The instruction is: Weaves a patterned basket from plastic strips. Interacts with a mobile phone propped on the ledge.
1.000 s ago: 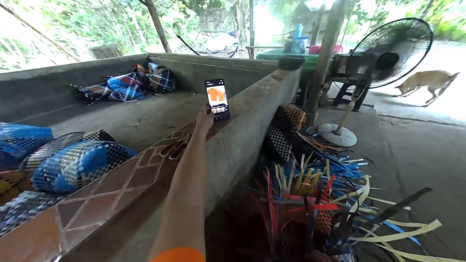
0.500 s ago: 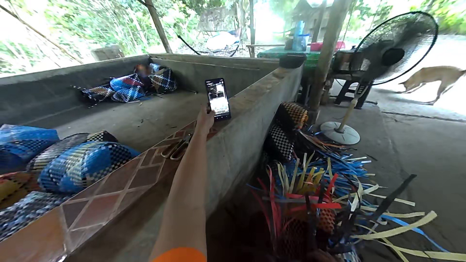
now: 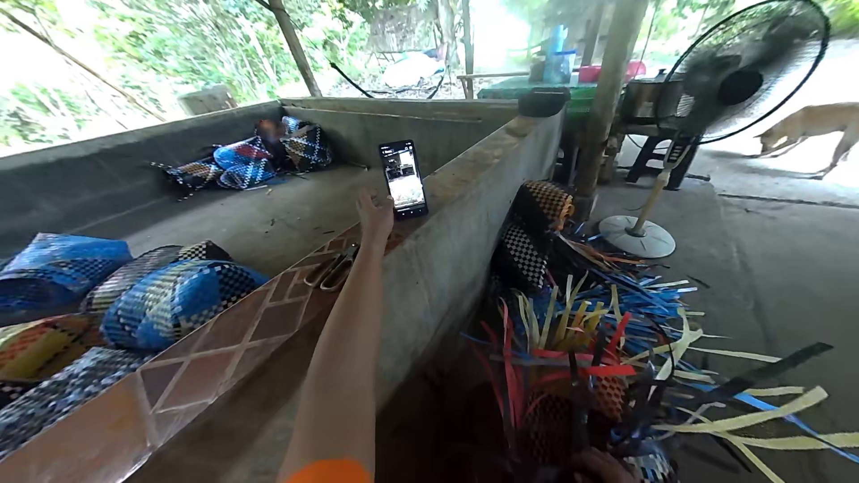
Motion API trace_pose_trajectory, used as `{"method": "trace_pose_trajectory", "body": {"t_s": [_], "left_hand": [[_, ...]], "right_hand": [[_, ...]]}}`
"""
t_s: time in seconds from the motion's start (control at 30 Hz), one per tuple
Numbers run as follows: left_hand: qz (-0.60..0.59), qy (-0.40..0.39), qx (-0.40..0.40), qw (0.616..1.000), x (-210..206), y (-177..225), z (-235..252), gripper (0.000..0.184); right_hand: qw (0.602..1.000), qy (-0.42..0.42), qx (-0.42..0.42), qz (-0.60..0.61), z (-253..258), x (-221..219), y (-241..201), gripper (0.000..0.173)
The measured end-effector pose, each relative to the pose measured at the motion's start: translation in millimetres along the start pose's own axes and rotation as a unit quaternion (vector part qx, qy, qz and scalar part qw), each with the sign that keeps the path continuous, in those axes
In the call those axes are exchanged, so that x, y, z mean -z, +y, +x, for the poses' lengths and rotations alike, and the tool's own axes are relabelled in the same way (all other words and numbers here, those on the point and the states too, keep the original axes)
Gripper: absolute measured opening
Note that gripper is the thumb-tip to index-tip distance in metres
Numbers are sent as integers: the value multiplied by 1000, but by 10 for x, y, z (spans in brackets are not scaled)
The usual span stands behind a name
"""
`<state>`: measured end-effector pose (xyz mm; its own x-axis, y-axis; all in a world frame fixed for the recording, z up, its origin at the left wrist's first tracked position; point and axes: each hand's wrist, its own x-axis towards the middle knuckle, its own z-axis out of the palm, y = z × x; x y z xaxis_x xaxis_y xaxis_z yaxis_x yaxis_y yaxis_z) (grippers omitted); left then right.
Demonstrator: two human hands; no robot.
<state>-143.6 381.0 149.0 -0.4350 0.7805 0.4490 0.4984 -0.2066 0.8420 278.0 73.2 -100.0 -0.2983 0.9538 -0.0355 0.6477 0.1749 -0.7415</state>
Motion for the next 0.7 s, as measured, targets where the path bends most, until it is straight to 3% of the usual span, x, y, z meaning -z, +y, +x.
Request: {"method": "trace_pose_trajectory", "body": {"t_s": [0.07, 0.13, 0.17, 0.23, 0.3, 0.37, 0.47, 0.57, 0.7], "left_hand": [[30, 41, -47, 998, 68, 116, -206, 63], [53, 25, -137, 989, 105, 227, -625, 52], [48, -27, -170, 984, 102, 304, -972, 45], [-7, -219, -176, 960, 40, 432, -1833, 29], [-82, -404, -142, 900, -66, 508, -2739, 25], [-119, -501, -60, 855, -188, 491, -3522, 32], [-98, -483, 14, 870, -450, 193, -4323, 43], [-20, -412, 10, 911, -720, -123, -4618, 33], [28, -485, 69, 871, -883, -172, -4543, 38]], "right_hand": [[1000, -8, 0, 5, -6, -6, 12, 22], [1000, -20, -6, 14, 0, 4, 24, 23], [1000, -23, -7, 20, 4, 10, 21, 23], [999, -22, -10, 26, 6, 23, 5, 23], [999, -21, -17, 23, 8, 40, -11, 24], [998, -40, -47, 10, 16, 84, -95, 28], [996, -58, -66, 8, 6, 110, -151, 30], [1000, 0, -10, 15, -45, 6, -100, 23], [999, 39, -3, 28, -117, -58, -53, 22]]}}
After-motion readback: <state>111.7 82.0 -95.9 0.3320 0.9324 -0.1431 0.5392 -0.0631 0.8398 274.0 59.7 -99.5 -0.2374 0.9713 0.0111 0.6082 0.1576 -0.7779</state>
